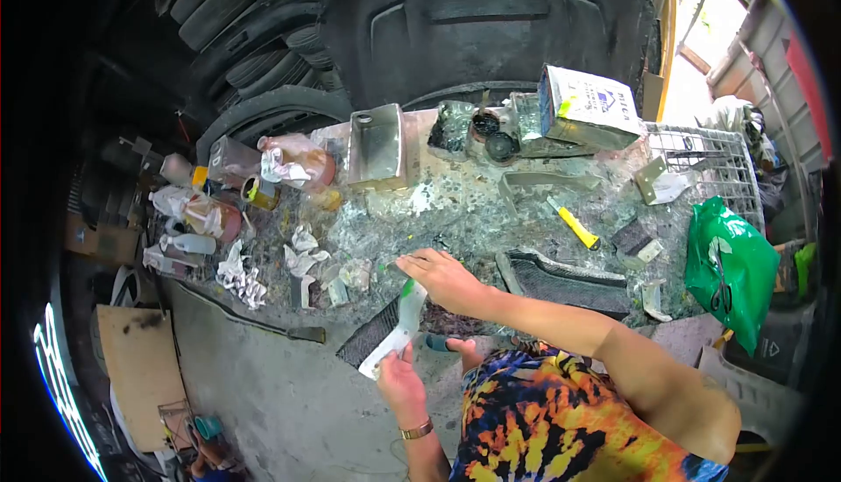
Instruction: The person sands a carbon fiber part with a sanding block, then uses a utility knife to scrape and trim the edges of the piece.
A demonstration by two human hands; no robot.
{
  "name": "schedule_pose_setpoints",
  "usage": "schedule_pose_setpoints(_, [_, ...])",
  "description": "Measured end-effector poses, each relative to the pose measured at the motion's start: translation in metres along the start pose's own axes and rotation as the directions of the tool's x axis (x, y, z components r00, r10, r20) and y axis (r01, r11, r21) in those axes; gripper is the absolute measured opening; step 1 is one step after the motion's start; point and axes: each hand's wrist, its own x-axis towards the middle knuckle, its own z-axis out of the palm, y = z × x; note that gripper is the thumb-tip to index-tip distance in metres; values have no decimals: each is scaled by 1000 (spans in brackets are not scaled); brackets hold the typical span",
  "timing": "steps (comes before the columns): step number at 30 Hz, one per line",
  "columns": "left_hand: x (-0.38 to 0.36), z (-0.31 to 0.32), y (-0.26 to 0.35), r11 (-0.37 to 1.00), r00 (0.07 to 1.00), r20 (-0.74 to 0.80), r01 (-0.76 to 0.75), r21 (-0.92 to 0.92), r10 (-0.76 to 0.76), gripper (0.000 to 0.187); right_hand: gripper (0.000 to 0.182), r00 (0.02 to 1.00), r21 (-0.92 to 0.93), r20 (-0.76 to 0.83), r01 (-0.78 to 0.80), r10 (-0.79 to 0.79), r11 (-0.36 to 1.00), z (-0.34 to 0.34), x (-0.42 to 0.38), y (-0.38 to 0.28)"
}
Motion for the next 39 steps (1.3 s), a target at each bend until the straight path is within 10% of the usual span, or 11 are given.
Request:
schedule_pose_setpoints(13, [4,11,-4,990,987,160,-6,-141,29,36,54,986,-134,83,156,-145,979,4,-28,-52])
schedule_pose_setpoints(39, [3,6,-8,997,998,-44,36,-65,-39,13,55,963,-337,105,269,-248,902,3,-18,-41])
